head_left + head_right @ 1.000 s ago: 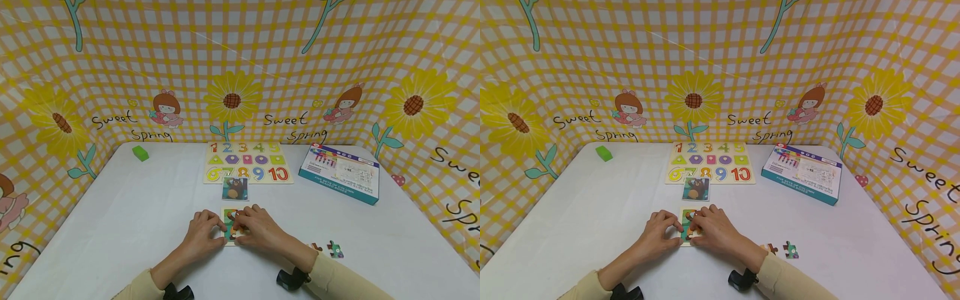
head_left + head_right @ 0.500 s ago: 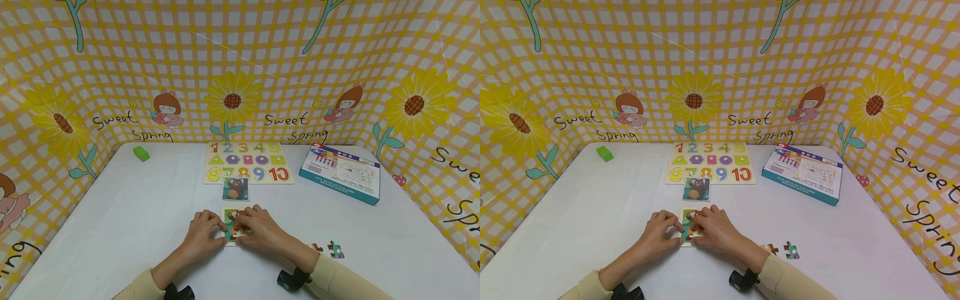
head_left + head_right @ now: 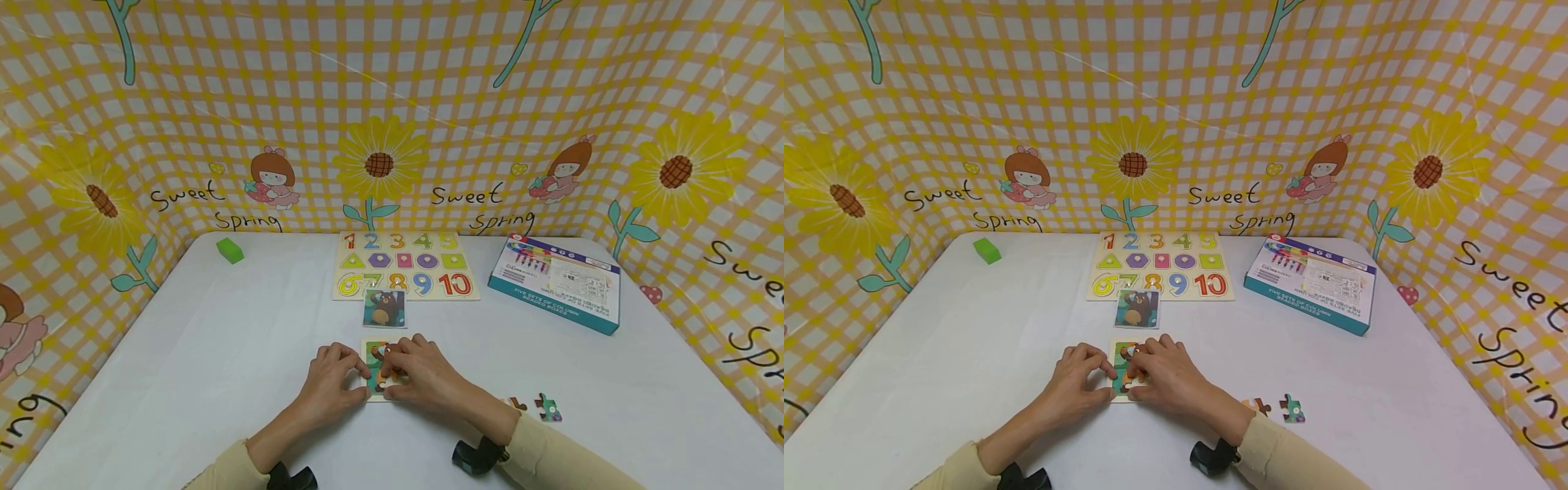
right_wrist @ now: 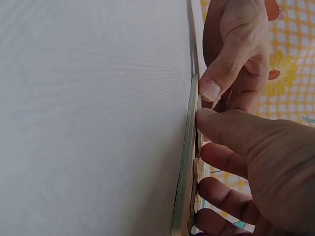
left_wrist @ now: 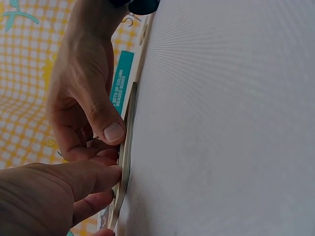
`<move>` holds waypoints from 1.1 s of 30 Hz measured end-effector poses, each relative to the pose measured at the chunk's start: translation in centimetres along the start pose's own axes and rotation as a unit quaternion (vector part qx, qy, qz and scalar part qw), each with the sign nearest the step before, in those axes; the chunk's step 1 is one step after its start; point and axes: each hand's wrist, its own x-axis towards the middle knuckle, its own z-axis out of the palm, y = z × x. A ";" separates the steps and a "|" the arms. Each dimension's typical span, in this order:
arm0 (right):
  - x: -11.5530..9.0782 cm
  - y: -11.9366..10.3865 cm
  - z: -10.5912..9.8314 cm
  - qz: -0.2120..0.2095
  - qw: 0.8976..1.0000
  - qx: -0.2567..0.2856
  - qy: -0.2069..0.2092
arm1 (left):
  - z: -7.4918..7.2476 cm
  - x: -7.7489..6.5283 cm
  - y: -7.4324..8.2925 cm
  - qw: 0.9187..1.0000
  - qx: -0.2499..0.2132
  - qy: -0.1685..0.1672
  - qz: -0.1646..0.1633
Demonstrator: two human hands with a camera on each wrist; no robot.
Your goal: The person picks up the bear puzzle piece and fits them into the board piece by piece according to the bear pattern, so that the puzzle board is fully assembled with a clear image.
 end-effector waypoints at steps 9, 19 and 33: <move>0.0 0.0 0.0 0.005 1.000 0.000 -0.005 | 0.0 -0.1 0.0 1.000 0.007 0.005 0.003; 0.1 0.2 0.2 -0.002 1.000 0.003 -0.001 | 0.1 -0.1 0.1 1.000 0.008 0.005 0.001; 0.1 0.2 0.2 0.004 1.000 0.008 -0.010 | 0.1 0.1 -0.1 1.000 0.007 -0.002 -0.004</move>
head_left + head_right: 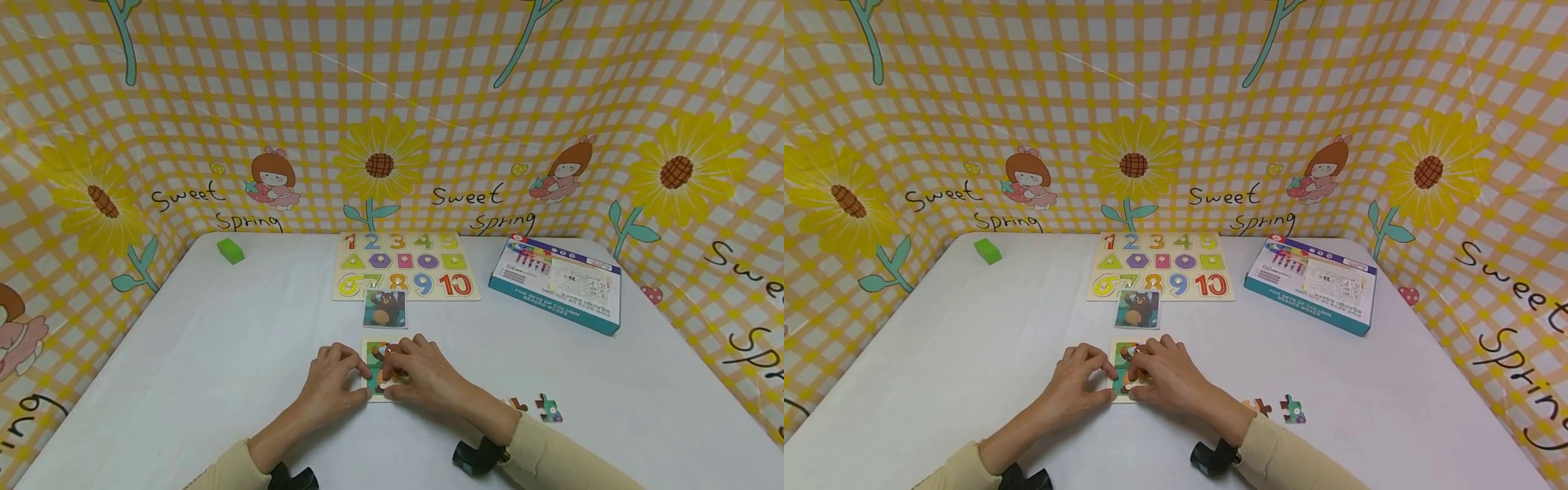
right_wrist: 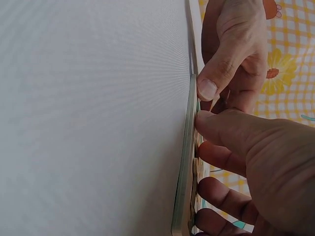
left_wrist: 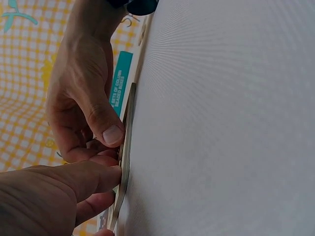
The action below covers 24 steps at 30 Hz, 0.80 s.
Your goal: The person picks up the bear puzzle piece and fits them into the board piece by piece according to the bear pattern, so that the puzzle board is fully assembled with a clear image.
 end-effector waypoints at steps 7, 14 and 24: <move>-0.1 0.0 -0.1 -0.004 1.000 -0.004 0.001 | -0.1 -0.1 0.1 1.000 -0.005 0.000 0.000; -0.1 -0.1 -0.2 -0.007 1.000 -0.006 -0.004 | -0.1 -0.1 0.1 1.000 -0.005 0.000 0.000; -0.7 0.0 -1.4 0.024 1.000 0.013 0.001 | -0.1 -0.1 0.0 1.000 -0.006 -0.001 0.000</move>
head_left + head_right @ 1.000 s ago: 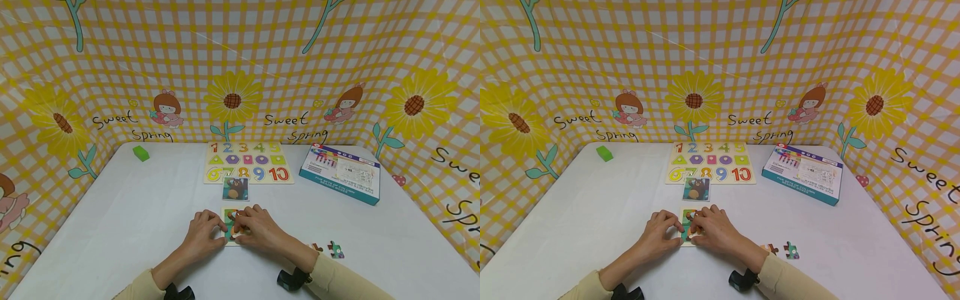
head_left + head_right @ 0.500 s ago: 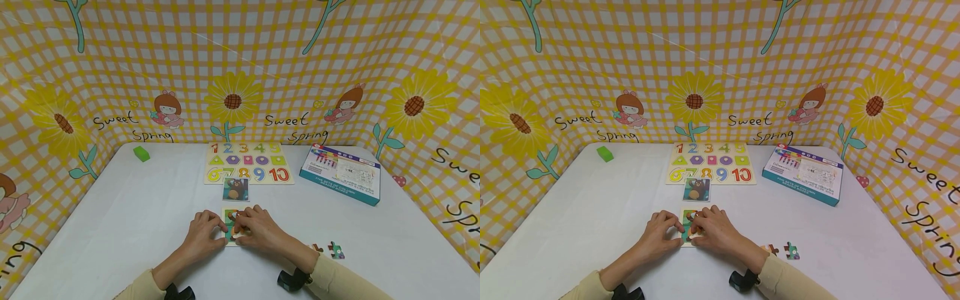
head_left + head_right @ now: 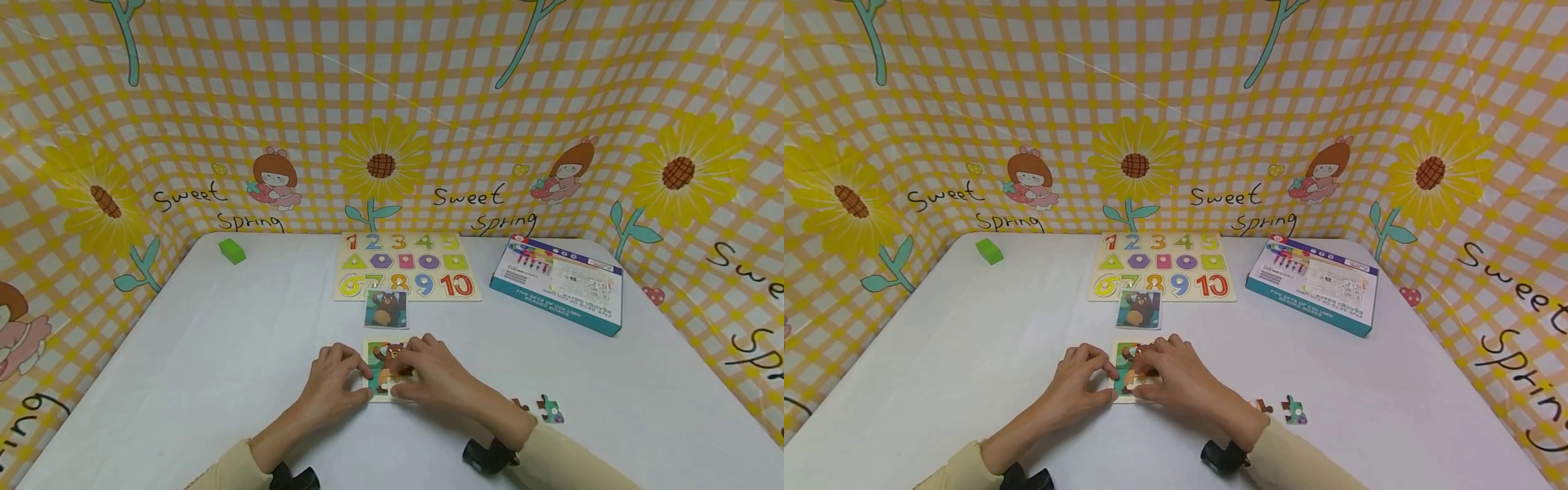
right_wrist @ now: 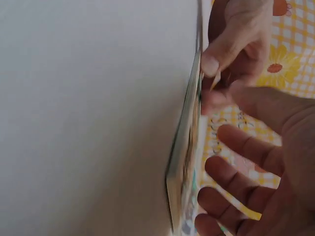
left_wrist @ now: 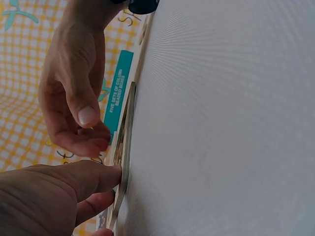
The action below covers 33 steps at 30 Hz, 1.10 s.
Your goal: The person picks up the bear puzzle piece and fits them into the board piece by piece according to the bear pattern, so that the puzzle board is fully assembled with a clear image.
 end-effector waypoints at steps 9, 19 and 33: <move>-2.6 1.3 -2.1 0.045 0.999 0.007 0.028 | 0.0 0.0 0.0 1.000 -0.003 0.007 0.004; -6.4 3.4 -3.8 0.081 0.995 -0.008 0.049 | 0.1 0.0 -0.1 1.000 -0.001 0.005 -0.005; -10.8 5.7 -4.7 0.100 0.994 -0.012 0.048 | 0.1 -0.1 0.1 1.000 -0.002 -0.001 -0.008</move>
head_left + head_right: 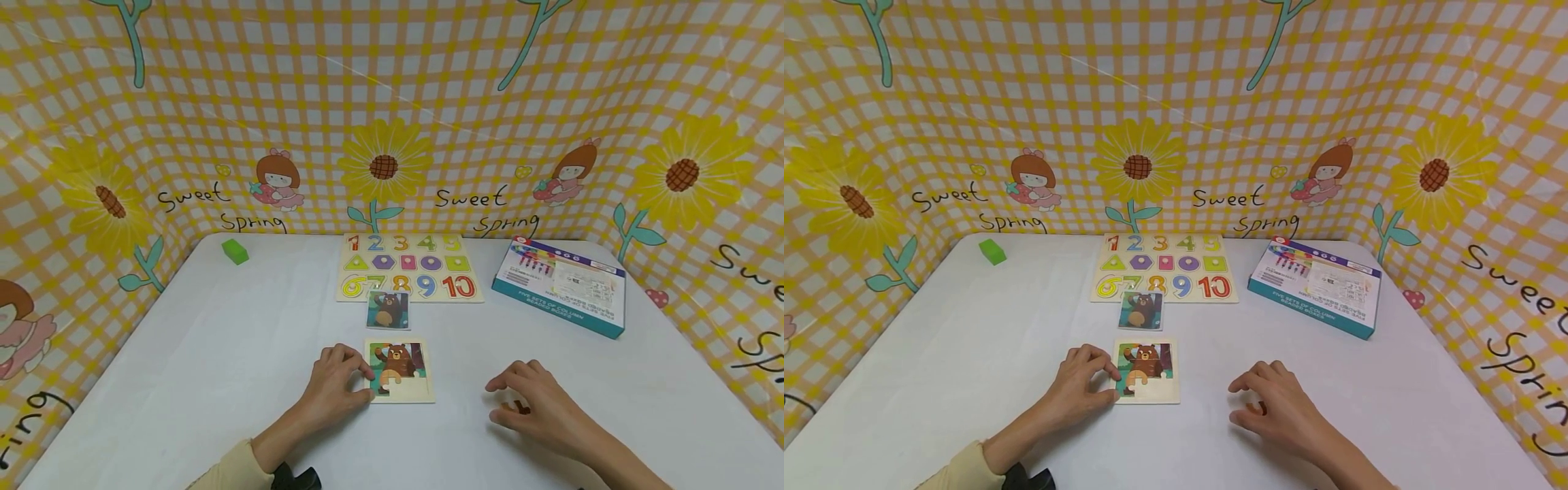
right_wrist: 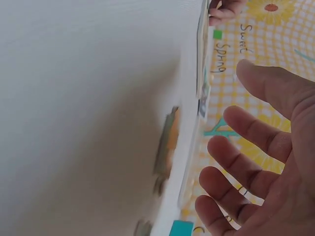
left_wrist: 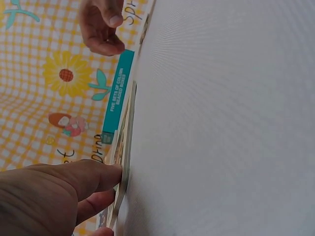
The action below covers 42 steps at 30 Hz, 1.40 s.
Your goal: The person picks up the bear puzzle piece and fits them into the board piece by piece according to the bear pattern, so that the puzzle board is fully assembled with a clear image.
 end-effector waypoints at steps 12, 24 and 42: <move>-1.6 2.1 0.1 0.028 0.999 -0.029 0.000 | 0.0 0.1 0.0 1.000 0.002 -0.001 0.001; -2.2 3.6 0.3 0.043 0.998 -0.047 -0.003 | 0.0 0.0 0.0 1.000 0.000 -0.003 0.004; -2.2 4.5 0.5 0.034 0.999 -0.042 0.004 | 0.0 0.0 -0.1 1.000 -0.011 -0.003 0.007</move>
